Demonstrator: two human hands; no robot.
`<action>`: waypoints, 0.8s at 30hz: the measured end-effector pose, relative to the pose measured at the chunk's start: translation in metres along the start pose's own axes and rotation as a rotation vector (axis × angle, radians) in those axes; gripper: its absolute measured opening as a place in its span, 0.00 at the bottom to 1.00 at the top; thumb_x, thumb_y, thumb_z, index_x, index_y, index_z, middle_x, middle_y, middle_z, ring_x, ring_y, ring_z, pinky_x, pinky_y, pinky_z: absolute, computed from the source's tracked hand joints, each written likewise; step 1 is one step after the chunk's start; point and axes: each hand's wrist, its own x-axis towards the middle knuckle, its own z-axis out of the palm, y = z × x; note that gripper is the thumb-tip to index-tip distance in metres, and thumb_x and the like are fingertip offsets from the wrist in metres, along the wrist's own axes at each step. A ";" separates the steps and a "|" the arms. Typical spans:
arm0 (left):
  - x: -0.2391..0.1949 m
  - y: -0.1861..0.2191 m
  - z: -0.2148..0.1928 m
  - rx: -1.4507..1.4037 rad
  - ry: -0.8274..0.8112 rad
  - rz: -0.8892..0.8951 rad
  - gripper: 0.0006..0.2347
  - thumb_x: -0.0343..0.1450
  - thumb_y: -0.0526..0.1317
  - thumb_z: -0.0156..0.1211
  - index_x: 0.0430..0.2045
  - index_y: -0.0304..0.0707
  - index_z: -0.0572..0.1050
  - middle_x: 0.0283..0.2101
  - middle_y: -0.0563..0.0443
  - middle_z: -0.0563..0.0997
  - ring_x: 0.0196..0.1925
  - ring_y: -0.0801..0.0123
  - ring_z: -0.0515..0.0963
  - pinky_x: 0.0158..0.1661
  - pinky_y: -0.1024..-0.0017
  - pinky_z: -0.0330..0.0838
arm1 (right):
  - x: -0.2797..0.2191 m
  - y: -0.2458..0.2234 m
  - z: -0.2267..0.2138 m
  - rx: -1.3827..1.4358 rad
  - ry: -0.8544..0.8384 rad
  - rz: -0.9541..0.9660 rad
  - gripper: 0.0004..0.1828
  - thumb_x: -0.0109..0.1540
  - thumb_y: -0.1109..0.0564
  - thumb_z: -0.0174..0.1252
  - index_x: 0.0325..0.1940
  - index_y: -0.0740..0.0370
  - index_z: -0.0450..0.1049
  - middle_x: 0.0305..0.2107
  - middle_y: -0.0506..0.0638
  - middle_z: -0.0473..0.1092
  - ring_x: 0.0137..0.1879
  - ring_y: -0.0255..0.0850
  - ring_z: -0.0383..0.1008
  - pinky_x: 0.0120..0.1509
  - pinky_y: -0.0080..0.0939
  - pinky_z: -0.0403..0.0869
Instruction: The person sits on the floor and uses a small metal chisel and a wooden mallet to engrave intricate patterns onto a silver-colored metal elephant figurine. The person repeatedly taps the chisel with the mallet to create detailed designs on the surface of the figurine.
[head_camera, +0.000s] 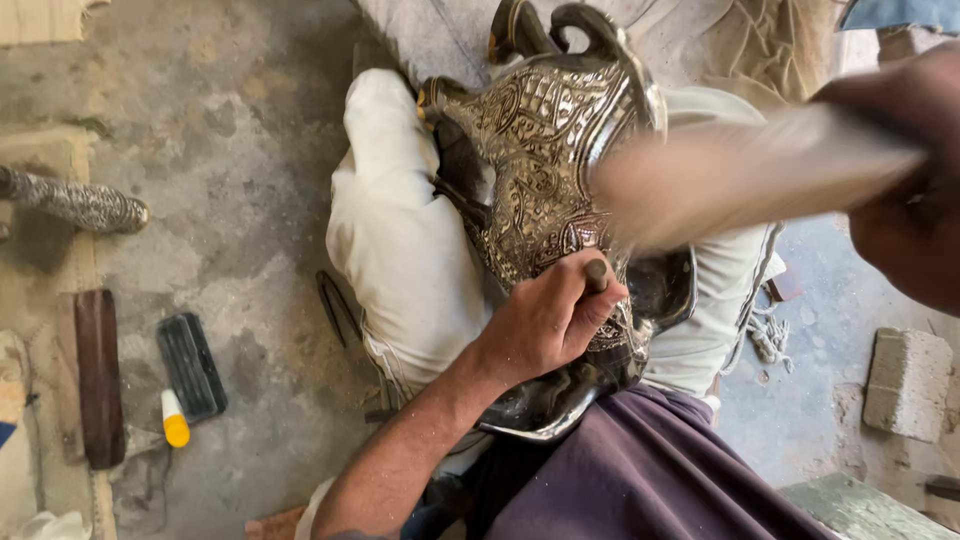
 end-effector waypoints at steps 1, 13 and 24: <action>-0.004 0.000 0.001 -0.033 0.005 -0.005 0.10 0.83 0.41 0.52 0.52 0.36 0.62 0.41 0.47 0.79 0.40 0.65 0.86 0.36 0.73 0.85 | 0.002 -0.004 0.000 -0.008 0.005 -0.014 0.26 0.47 0.73 0.65 0.49 0.65 0.79 0.35 0.57 0.76 0.41 0.47 0.78 0.46 0.47 0.78; 0.007 0.014 -0.006 -0.070 0.100 -0.037 0.08 0.83 0.38 0.52 0.49 0.34 0.62 0.42 0.49 0.76 0.41 0.67 0.83 0.40 0.71 0.80 | 0.017 -0.016 -0.020 0.337 0.239 0.038 0.19 0.56 0.74 0.60 0.52 0.79 0.71 0.38 0.67 0.72 0.41 0.53 0.78 0.42 0.47 0.75; 0.006 0.012 -0.005 -0.056 0.075 -0.109 0.07 0.83 0.39 0.52 0.48 0.36 0.63 0.38 0.49 0.78 0.38 0.68 0.84 0.38 0.71 0.82 | 0.027 -0.021 -0.015 0.585 0.143 0.188 0.28 0.57 0.68 0.61 0.63 0.63 0.68 0.47 0.56 0.73 0.53 0.45 0.77 0.55 0.42 0.78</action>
